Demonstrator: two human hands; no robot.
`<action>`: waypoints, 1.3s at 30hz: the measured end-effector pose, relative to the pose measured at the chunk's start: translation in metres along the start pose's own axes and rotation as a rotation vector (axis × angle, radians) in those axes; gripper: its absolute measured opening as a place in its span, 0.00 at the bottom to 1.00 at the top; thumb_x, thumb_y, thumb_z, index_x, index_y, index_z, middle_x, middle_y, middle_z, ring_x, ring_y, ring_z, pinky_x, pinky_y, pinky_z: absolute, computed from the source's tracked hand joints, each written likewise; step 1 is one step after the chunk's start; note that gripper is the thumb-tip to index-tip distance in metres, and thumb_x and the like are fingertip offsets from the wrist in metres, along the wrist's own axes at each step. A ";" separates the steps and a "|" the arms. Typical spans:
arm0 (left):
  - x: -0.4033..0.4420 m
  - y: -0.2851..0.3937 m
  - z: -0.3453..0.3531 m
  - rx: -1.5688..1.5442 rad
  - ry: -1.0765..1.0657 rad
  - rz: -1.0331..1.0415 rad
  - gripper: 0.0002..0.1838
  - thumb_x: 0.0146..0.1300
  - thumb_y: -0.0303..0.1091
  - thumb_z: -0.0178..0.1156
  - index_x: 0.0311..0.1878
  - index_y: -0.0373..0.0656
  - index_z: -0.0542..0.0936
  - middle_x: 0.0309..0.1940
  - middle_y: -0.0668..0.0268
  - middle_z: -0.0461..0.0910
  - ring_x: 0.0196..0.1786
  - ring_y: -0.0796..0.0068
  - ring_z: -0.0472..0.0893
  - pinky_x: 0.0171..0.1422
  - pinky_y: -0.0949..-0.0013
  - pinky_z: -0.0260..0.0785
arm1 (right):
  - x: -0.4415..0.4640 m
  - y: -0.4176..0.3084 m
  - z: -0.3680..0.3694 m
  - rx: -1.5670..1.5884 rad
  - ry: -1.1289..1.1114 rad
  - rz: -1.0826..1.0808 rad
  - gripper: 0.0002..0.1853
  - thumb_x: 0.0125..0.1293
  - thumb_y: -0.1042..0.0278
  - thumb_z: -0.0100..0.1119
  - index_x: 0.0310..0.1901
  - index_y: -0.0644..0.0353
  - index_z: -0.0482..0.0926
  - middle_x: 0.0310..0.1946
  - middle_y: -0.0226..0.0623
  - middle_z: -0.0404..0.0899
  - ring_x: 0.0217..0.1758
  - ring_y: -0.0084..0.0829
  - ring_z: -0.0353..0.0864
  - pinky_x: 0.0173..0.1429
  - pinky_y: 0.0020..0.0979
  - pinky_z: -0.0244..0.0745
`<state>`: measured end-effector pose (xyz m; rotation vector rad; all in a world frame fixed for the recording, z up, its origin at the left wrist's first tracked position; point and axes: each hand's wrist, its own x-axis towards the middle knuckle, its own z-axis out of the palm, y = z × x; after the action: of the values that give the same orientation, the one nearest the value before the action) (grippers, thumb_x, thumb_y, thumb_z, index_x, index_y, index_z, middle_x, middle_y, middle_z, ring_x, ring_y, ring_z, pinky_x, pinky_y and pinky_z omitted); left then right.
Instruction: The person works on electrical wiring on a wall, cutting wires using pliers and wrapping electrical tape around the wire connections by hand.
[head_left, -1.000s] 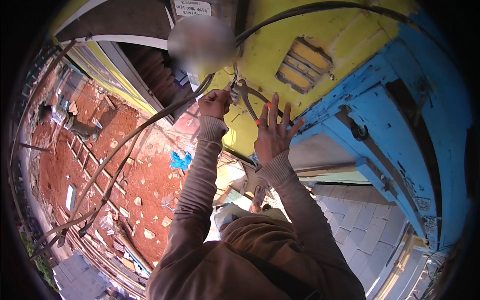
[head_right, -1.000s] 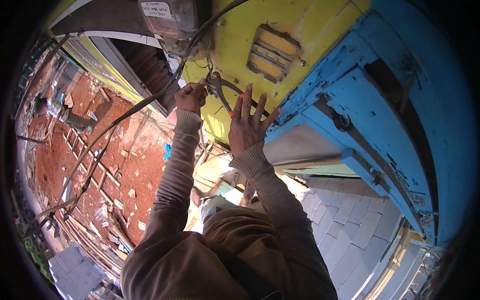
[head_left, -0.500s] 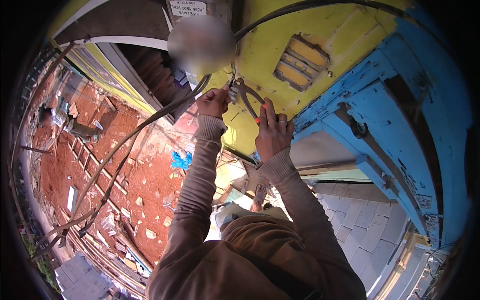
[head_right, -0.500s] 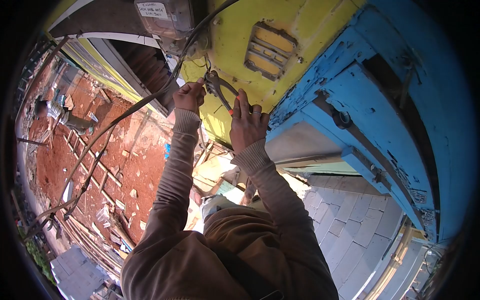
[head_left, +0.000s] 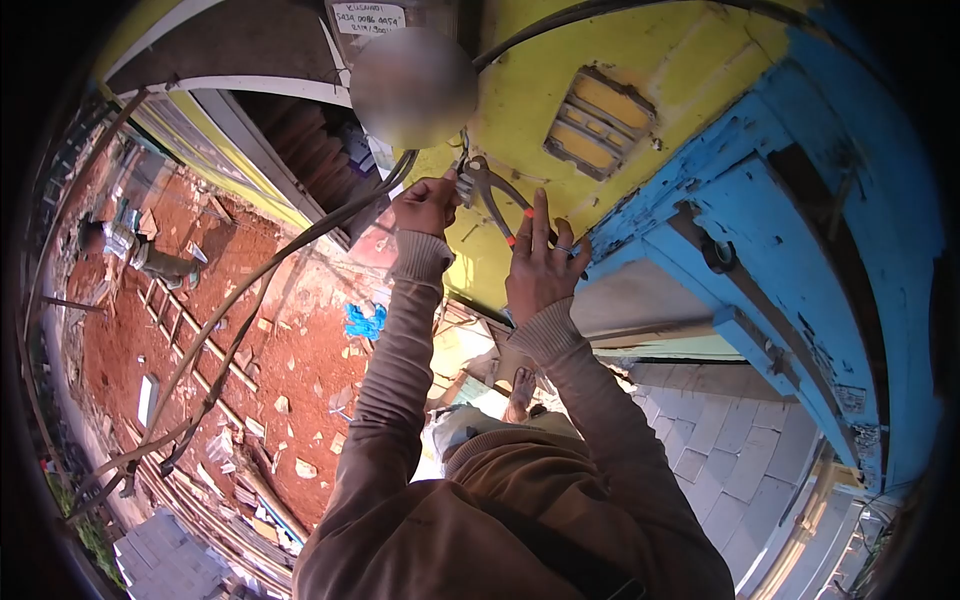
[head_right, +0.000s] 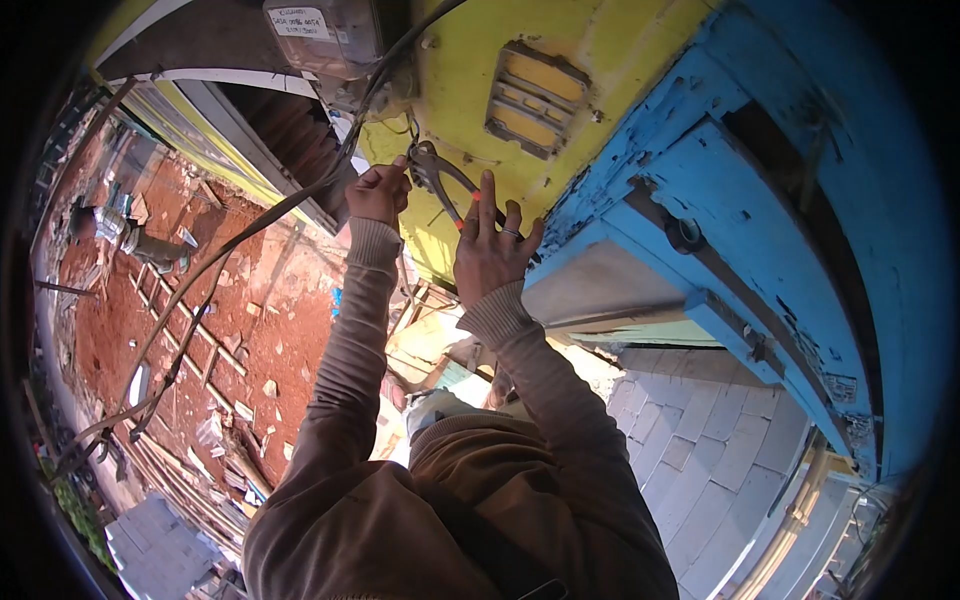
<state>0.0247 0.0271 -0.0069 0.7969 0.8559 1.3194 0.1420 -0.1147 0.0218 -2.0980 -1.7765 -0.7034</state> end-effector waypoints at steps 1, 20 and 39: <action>0.000 0.000 0.000 0.000 -0.002 -0.001 0.13 0.64 0.30 0.69 0.24 0.38 0.80 0.18 0.65 0.77 0.13 0.85 0.62 0.18 0.76 0.47 | 0.001 0.000 -0.001 -0.029 0.015 -0.014 0.20 0.62 0.68 0.59 0.54 0.69 0.82 0.77 0.33 0.56 0.59 0.44 0.69 0.67 0.64 0.57; 0.000 0.000 0.000 -0.007 0.020 -0.019 0.13 0.63 0.30 0.70 0.23 0.38 0.79 0.18 0.64 0.78 0.13 0.85 0.63 0.17 0.76 0.48 | -0.001 0.006 0.007 -0.061 -0.025 -0.004 0.18 0.60 0.70 0.63 0.52 0.61 0.82 0.71 0.38 0.63 0.54 0.39 0.69 0.59 0.45 0.62; 0.003 0.000 -0.002 -0.003 0.025 -0.027 0.13 0.62 0.30 0.70 0.23 0.37 0.80 0.18 0.64 0.78 0.13 0.85 0.62 0.17 0.76 0.47 | 0.005 0.007 0.024 0.150 -0.058 0.188 0.11 0.61 0.68 0.63 0.38 0.59 0.69 0.32 0.42 0.75 0.34 0.42 0.84 0.35 0.41 0.80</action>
<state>0.0233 0.0297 -0.0083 0.7657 0.8810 1.3092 0.1540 -0.0993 0.0054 -2.1661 -1.5794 -0.4491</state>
